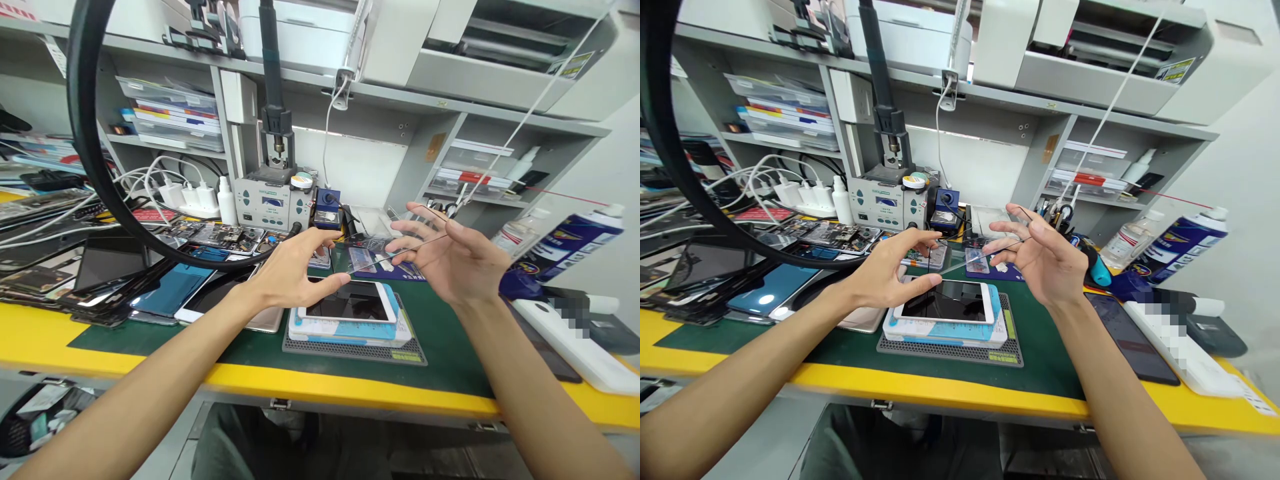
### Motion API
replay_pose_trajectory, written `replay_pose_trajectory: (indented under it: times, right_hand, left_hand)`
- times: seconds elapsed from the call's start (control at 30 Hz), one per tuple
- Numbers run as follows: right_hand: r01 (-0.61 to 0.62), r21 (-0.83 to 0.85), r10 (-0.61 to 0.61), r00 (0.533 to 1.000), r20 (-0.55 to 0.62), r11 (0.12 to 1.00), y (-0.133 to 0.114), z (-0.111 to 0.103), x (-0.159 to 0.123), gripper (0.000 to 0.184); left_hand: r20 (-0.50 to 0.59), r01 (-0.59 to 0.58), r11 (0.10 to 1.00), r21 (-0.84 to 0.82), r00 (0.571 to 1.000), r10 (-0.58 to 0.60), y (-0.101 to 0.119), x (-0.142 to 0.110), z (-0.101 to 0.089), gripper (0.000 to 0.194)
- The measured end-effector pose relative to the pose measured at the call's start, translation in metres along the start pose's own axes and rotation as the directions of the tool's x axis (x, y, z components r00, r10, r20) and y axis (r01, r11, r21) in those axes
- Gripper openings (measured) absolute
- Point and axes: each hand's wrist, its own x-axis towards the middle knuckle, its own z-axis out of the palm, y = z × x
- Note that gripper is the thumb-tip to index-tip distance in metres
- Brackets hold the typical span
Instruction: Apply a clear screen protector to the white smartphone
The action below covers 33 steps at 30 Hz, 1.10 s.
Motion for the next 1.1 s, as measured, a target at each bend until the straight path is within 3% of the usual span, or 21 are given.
replay_pose_trajectory:
  times: [1.1]
  right_hand:
    - [-0.020,0.097,0.017,0.999,0.039,0.995,0.0032,-0.0033,0.0020,0.038]
  left_hand:
    - [0.037,0.029,0.999,0.028,0.999,-0.030,0.0020,0.0002,0.0001,0.066]
